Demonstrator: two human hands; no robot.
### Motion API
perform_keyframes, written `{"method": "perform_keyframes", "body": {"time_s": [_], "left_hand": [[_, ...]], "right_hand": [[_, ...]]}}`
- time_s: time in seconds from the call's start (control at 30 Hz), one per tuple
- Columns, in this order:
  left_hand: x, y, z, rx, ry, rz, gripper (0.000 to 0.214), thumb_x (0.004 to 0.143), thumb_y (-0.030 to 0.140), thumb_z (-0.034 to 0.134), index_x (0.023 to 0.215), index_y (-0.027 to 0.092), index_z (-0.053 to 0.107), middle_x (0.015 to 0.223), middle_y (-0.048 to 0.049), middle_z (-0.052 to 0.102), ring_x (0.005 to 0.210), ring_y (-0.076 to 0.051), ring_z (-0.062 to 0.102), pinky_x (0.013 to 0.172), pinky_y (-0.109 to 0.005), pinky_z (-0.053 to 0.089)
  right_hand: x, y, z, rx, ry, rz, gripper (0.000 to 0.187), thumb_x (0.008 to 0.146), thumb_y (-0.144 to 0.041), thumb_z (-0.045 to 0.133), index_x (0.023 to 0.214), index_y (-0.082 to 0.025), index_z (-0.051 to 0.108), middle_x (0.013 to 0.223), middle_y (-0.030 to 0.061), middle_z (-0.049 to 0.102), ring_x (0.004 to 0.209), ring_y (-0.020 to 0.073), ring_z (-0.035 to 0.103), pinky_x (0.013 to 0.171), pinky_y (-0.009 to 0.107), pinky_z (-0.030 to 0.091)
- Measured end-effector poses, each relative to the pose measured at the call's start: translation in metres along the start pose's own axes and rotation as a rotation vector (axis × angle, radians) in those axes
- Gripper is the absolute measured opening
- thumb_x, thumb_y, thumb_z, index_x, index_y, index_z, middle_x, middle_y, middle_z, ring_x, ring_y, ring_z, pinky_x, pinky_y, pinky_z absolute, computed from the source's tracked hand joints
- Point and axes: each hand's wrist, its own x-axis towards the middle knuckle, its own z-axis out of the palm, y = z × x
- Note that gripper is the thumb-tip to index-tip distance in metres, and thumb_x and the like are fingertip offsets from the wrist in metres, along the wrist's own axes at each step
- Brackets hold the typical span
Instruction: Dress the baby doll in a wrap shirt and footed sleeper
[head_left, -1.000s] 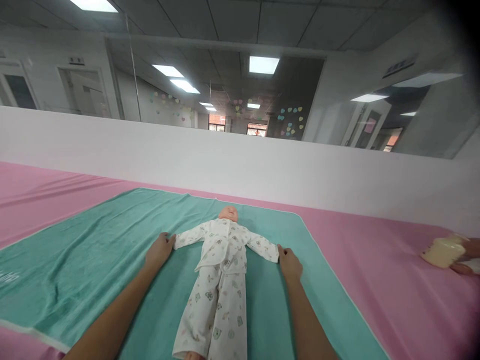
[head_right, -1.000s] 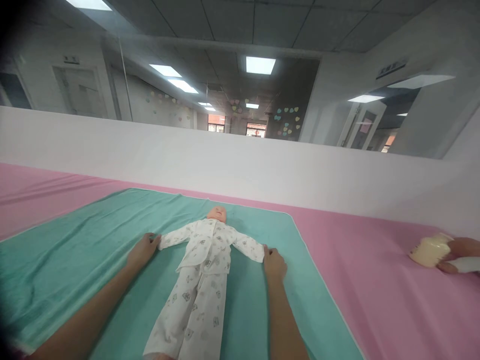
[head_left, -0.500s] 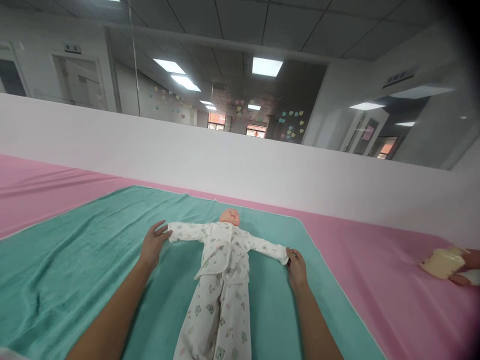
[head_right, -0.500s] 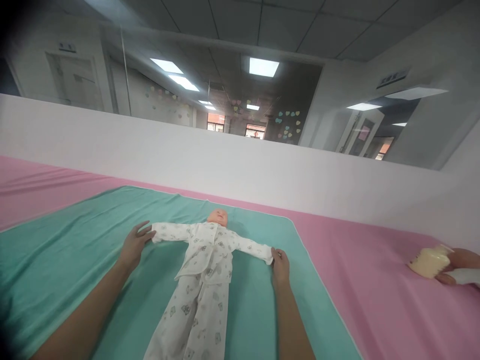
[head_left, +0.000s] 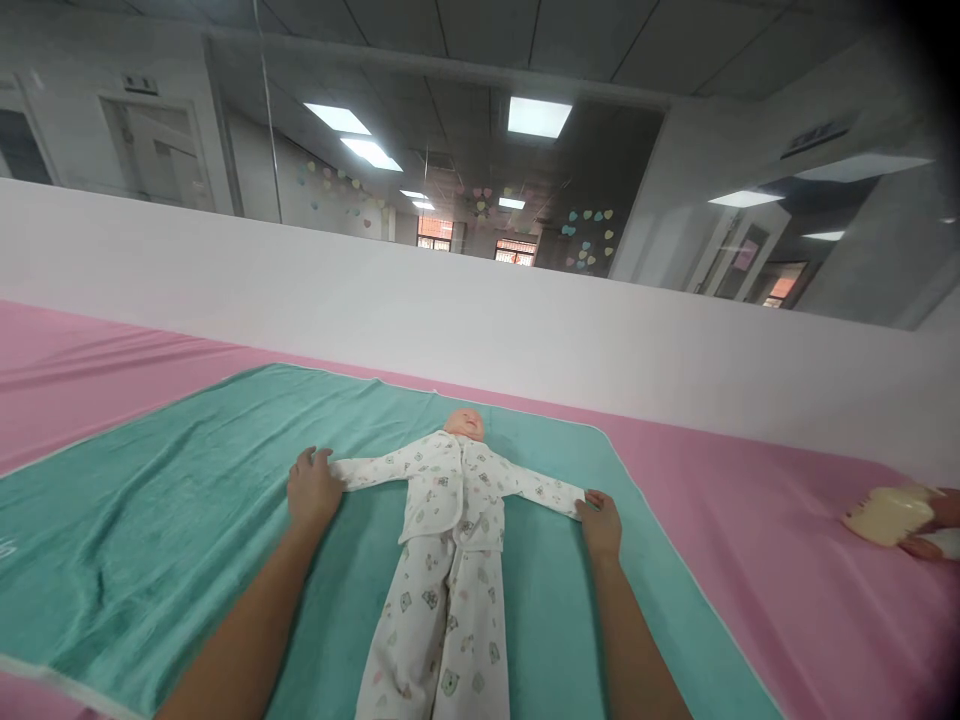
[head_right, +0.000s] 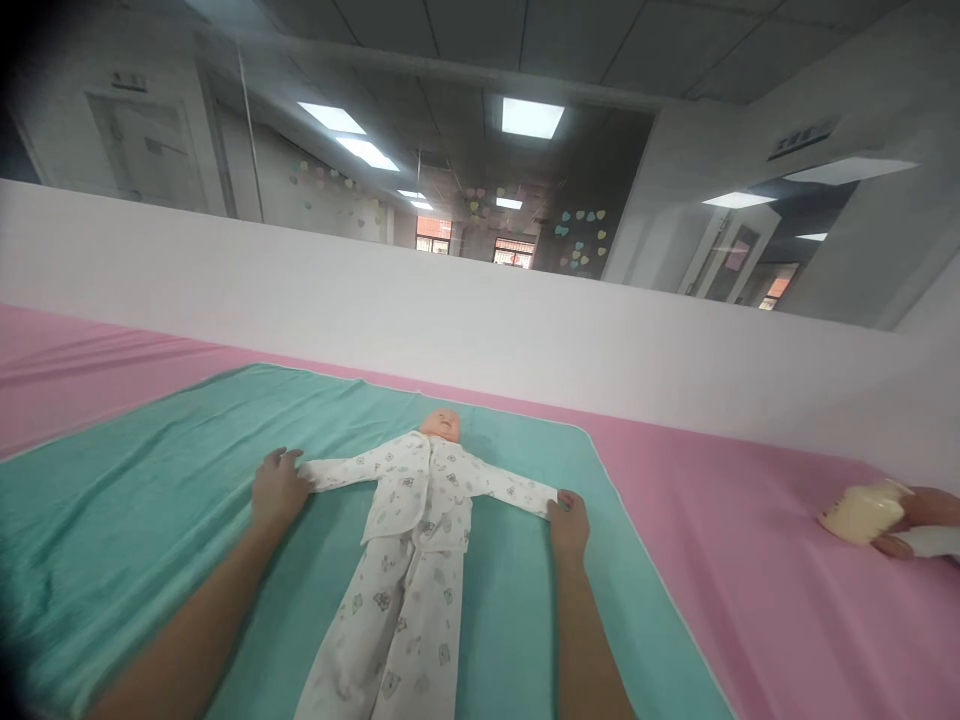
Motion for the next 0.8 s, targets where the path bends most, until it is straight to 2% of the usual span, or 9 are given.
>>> {"method": "perform_keyframes", "body": {"time_s": [0.07, 0.17, 0.23, 0.33, 0.4, 0.5, 0.6, 0.73, 0.8], "left_hand": [[-0.009, 0.013, 0.005, 0.159, 0.019, 0.196, 0.044, 0.074, 0.010, 0.047, 0.117, 0.013, 0.052, 0.140, -0.0149, 0.035, 0.130, -0.031, 0.029, 0.106, -0.044, 0.025], [-0.020, 0.034, 0.018, 0.284, -0.057, 0.443, 0.041, 0.087, 0.023, 0.038, 0.126, 0.017, 0.046, 0.145, -0.0094, 0.029, 0.136, -0.025, 0.018, 0.109, -0.041, 0.019], [-0.022, 0.041, 0.025, 0.306, -0.186, 0.439, 0.043, 0.091, 0.033, 0.032, 0.131, 0.020, 0.041, 0.145, -0.0075, 0.031, 0.135, -0.025, 0.019, 0.108, -0.046, 0.017], [-0.020, 0.035, 0.024, 0.344, -0.346, 0.297, 0.045, 0.093, 0.036, 0.024, 0.128, 0.017, 0.045, 0.134, -0.0102, 0.046, 0.129, -0.028, 0.032, 0.105, -0.049, 0.021], [-0.020, 0.026, 0.015, 0.375, -0.319, 0.227, 0.044, 0.093, 0.034, 0.023, 0.122, 0.014, 0.050, 0.133, -0.0127, 0.048, 0.127, -0.030, 0.033, 0.102, -0.050, 0.025], [-0.029, 0.022, -0.005, 0.374, -0.176, 0.257, 0.040, 0.091, 0.029, 0.028, 0.117, 0.012, 0.053, 0.130, -0.0149, 0.048, 0.126, -0.031, 0.034, 0.100, -0.049, 0.028], [-0.062, 0.037, -0.021, 0.223, -0.193, 0.378, 0.035, 0.088, 0.031, 0.033, 0.110, 0.015, 0.055, 0.116, -0.0118, 0.057, 0.112, -0.026, 0.048, 0.092, -0.037, 0.037], [-0.134, 0.068, -0.032, 0.006, -0.491, 0.292, 0.042, 0.086, 0.051, 0.036, 0.114, 0.023, 0.049, 0.105, -0.0069, 0.061, 0.082, -0.021, 0.061, 0.064, -0.028, 0.044], [-0.170, 0.079, -0.036, -0.030, -0.573, 0.242, 0.055, 0.081, 0.056, 0.041, 0.126, 0.026, 0.037, 0.114, -0.0093, 0.057, 0.082, -0.022, 0.062, 0.058, -0.028, 0.043]], "right_hand": [[-0.007, -0.008, 0.003, -0.093, 0.043, -0.052, 0.043, 0.067, -0.036, 0.052, 0.104, -0.014, 0.053, 0.119, 0.0176, 0.051, 0.104, 0.0327, 0.051, 0.090, 0.048, 0.038], [-0.029, -0.027, 0.021, -0.161, -0.003, -0.229, 0.041, 0.076, -0.035, 0.046, 0.112, -0.017, 0.052, 0.131, 0.0131, 0.042, 0.120, 0.0290, 0.040, 0.101, 0.043, 0.030], [-0.047, -0.038, 0.039, -0.246, -0.141, -0.426, 0.040, 0.080, -0.034, 0.044, 0.117, -0.019, 0.052, 0.136, 0.0095, 0.040, 0.126, 0.0264, 0.034, 0.106, 0.042, 0.024], [-0.072, -0.046, 0.060, -0.413, -0.381, -0.632, 0.046, 0.080, -0.027, 0.044, 0.126, -0.021, 0.046, 0.140, 0.0088, 0.037, 0.130, 0.0286, 0.029, 0.106, 0.051, 0.019], [-0.081, -0.045, 0.063, -0.477, -0.423, -0.643, 0.051, 0.078, -0.022, 0.046, 0.129, -0.021, 0.044, 0.141, 0.0097, 0.035, 0.131, 0.0304, 0.027, 0.104, 0.056, 0.020], [-0.091, -0.043, 0.053, -0.489, -0.415, -0.651, 0.052, 0.075, -0.018, 0.047, 0.127, -0.019, 0.046, 0.137, 0.0116, 0.041, 0.127, 0.0308, 0.034, 0.103, 0.052, 0.024], [-0.106, -0.044, 0.036, -0.419, -0.506, -0.680, 0.049, 0.072, -0.016, 0.049, 0.121, -0.019, 0.050, 0.127, 0.0117, 0.049, 0.117, 0.0293, 0.045, 0.096, 0.043, 0.037], [-0.135, -0.054, 0.026, -0.360, -0.584, -0.692, 0.040, 0.074, -0.012, 0.045, 0.112, -0.023, 0.053, 0.112, 0.0077, 0.056, 0.102, 0.0256, 0.052, 0.084, 0.037, 0.043], [-0.143, -0.063, 0.026, -0.361, -0.570, -0.680, 0.031, 0.076, -0.011, 0.042, 0.102, -0.022, 0.055, 0.101, 0.0062, 0.058, 0.094, 0.0235, 0.053, 0.078, 0.035, 0.043]]}}
